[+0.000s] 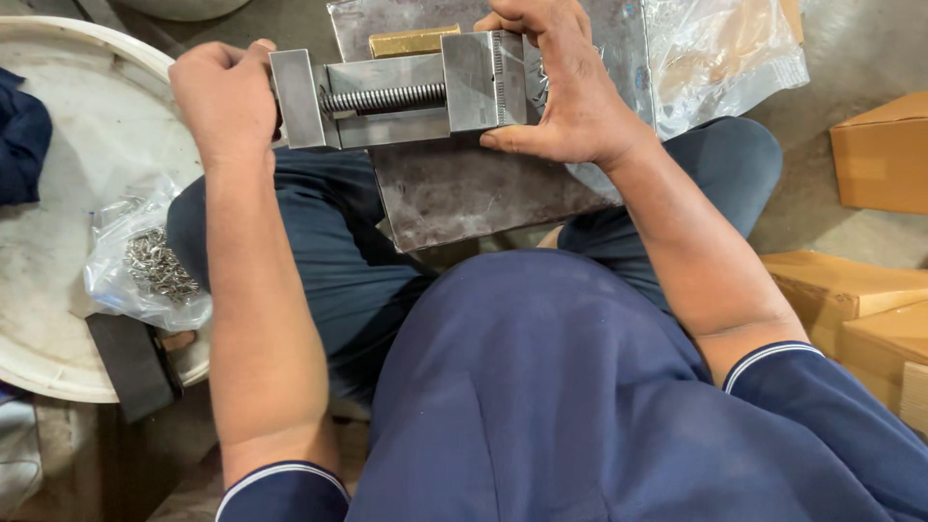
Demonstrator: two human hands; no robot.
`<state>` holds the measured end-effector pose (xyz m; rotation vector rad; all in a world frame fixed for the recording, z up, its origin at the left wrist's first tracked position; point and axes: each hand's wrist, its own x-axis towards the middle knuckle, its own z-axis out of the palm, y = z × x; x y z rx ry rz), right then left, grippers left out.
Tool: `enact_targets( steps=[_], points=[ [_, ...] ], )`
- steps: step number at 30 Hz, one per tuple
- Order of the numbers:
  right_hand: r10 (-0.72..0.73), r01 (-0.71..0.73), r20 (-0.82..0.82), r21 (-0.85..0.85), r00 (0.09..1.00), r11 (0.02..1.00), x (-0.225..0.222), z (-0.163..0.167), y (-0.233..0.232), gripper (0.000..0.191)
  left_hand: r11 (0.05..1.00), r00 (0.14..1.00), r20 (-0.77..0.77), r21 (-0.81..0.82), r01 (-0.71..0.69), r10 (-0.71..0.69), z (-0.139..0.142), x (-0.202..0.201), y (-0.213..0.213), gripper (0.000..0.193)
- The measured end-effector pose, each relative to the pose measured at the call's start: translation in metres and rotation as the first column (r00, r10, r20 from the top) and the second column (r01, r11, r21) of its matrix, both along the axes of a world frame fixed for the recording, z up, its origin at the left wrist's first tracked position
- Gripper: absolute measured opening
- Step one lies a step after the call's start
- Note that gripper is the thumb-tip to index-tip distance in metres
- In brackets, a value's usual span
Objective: The person sits cross-legged on the floor and uses a metal screw press to assemble small metal components. They repeatedly pick up a small metal piece, place it into the press, and tighten the screw mechanism to secure it before moving on to the next piece.
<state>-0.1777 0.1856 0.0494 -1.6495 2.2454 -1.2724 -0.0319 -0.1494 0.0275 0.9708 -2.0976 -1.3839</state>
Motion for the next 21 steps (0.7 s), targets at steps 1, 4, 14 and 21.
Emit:
enact_targets(
  steps=[1, 4, 14, 21],
  points=[
    [-0.005, 0.005, 0.001, 0.012, 1.0, 1.0, 0.0, -0.001, 0.001, 0.098, 0.996, 0.998, 0.027, 0.063, -0.058, 0.056, 0.001, 0.0, 0.003, 0.037],
    [0.032, -0.031, 0.046, -0.023, 0.998, 0.999, 0.0, -0.007, 0.003, 0.094, 0.997, 0.988, 0.134, 0.001, -0.078, 0.077, 0.007, 0.002, 0.005, 0.047],
    [0.055, -0.054, -0.025, 0.029, 0.998, 0.998, -0.008, -0.004, 0.004, 0.096, 0.951, 0.988, -0.136, -0.309, 0.027, -0.072, -0.009, 0.005, -0.001, 0.044],
    [0.004, 0.002, -0.085, 0.07, 0.996, 0.998, 0.002, 0.006, -0.004, 0.091, 0.883, 0.989, -0.11, -0.468, 0.034, -0.096, -0.006, 0.006, -0.006, 0.034]
  ],
)
